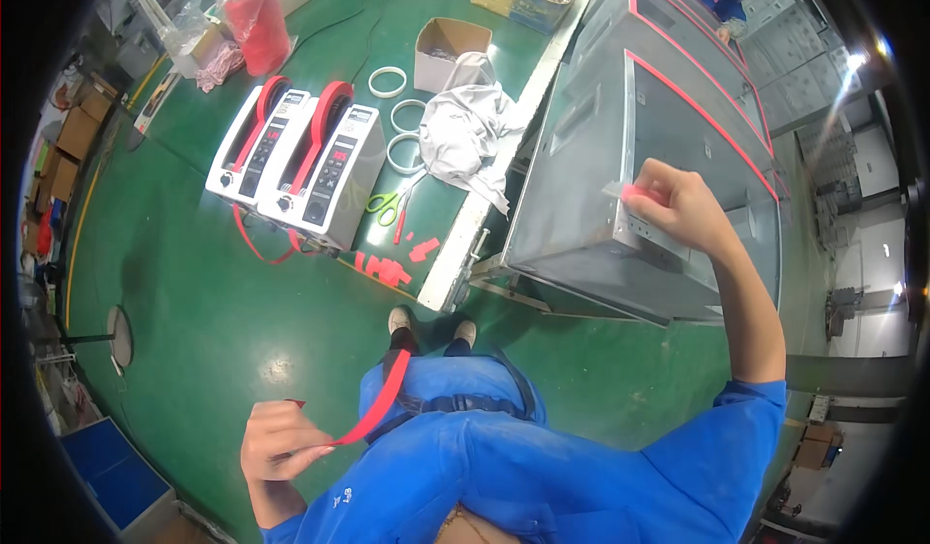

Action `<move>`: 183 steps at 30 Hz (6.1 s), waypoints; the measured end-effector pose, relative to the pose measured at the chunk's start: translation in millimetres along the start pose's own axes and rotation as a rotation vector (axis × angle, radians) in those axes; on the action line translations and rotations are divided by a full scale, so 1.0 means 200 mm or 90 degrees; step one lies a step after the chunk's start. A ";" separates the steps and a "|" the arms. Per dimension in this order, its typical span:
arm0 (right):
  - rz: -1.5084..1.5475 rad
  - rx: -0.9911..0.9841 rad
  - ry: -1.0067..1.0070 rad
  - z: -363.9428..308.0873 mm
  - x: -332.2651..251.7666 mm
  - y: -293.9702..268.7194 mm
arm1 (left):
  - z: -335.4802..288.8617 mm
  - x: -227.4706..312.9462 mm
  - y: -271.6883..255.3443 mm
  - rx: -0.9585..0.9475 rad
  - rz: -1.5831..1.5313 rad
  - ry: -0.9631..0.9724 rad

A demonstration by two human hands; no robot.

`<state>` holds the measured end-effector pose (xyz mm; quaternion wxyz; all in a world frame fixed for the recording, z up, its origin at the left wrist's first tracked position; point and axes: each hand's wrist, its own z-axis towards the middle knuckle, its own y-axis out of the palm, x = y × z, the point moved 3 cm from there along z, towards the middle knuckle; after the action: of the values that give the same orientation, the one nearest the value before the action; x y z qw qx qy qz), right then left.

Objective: The person applies red protective tape along the edges of a large metal appliance casing. They smooth the tape by hand and use scissors to trim the excess at the corners and ends.

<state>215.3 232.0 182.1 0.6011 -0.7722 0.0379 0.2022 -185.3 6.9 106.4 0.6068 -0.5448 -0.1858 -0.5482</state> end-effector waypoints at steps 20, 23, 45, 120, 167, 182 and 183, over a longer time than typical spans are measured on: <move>-0.179 -0.023 -0.008 0.06 -0.10 -0.07 | 0.01 -0.02 0.00 0.022 -0.026 -0.004; -0.135 -0.034 -0.086 0.01 -0.09 -0.02 | 0.02 -0.01 0.00 0.023 -0.018 -0.004; 0.028 0.026 -0.061 -0.05 0.02 0.03 | 0.00 0.03 0.04 0.029 -0.017 -0.019; -0.233 -0.003 -0.195 0.03 -0.08 -0.02 | 0.02 0.06 0.07 0.017 -0.039 0.007; -0.219 -0.043 -0.149 0.06 -0.09 -0.04 | 0.03 -0.01 0.06 -0.030 -0.071 -0.032; -0.139 0.010 -0.128 0.00 -0.06 -0.01 | 0.04 -0.03 0.06 -0.046 -0.073 -0.018; -0.152 0.034 -0.123 0.00 -0.05 -0.01 | 0.05 -0.03 0.07 -0.045 -0.075 -0.017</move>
<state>206.5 230.5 186.8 0.6418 -0.7321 -0.1068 0.2018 -172.0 14.6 99.3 0.5513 -0.5614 -0.2059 -0.5819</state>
